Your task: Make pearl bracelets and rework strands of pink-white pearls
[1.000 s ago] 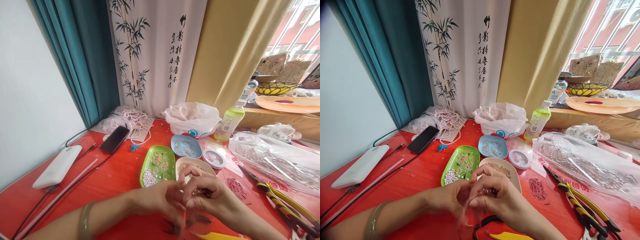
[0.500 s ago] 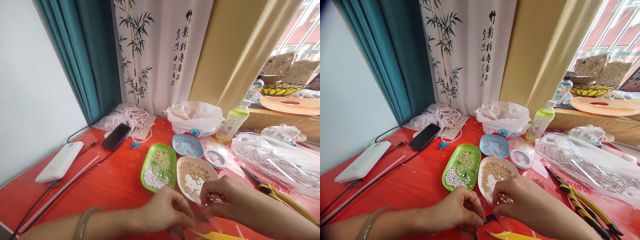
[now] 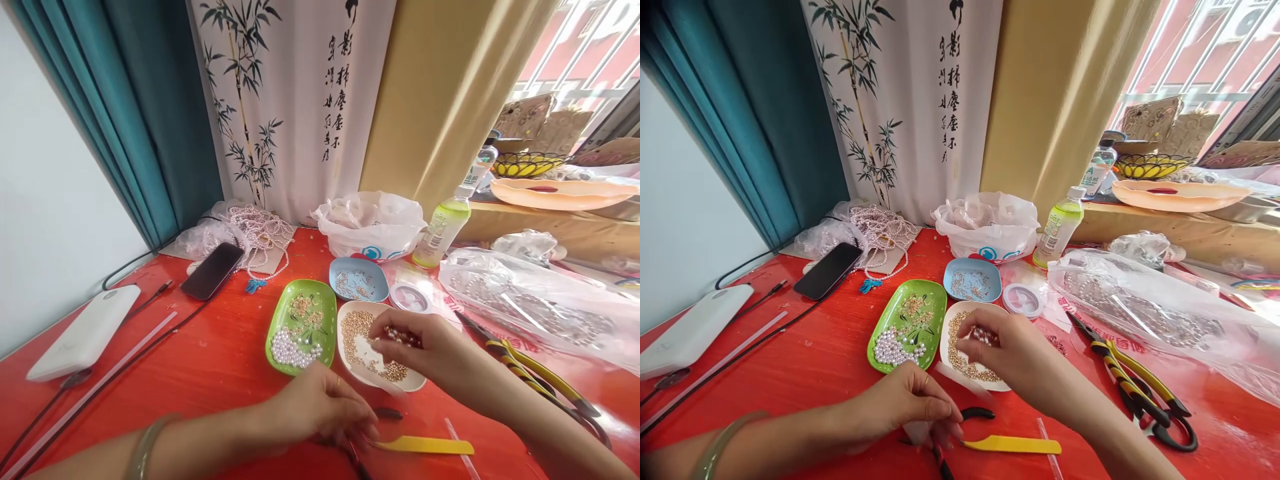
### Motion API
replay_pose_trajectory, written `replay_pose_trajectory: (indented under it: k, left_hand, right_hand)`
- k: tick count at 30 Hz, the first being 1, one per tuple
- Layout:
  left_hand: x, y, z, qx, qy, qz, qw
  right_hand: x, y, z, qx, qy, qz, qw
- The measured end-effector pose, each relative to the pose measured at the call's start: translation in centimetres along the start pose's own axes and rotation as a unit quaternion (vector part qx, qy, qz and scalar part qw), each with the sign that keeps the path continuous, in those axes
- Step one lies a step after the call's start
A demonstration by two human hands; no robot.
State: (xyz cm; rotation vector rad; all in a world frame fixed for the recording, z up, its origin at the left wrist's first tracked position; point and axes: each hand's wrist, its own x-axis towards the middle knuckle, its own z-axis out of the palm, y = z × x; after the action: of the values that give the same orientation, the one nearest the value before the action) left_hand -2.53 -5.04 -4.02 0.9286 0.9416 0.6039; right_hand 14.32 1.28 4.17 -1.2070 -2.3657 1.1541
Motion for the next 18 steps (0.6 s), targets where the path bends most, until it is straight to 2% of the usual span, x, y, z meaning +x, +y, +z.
replay_pose_trajectory:
  k: [2,4,8,11,18]
  left_hand:
    - [0.2,-0.1,0.0,-0.013,0.023,0.001,1.0]
    - [0.3,-0.1,0.0,-0.021,0.04,0.001,0.999]
    - [0.4,0.0,0.1,-0.007,0.079,-0.007,0.997]
    - [0.4,-0.2,0.0,-0.002,0.091,-0.01,0.996]
    - [0.3,-0.4,0.1,0.035,0.075,0.016,0.996]
  right_hand:
    - [-0.3,-0.5,0.0,0.068,0.027,-0.015,0.997]
    - [-0.8,-1.0,0.2,0.14,0.028,-0.025,0.989]
    - [-1.5,-1.7,1.3,0.243,-0.025,-0.03,0.969]
    - [-1.5,-1.8,1.8,0.254,-0.042,-0.03,0.966]
    - [-0.9,-1.1,2.4,0.232,0.025,-0.078,0.969]
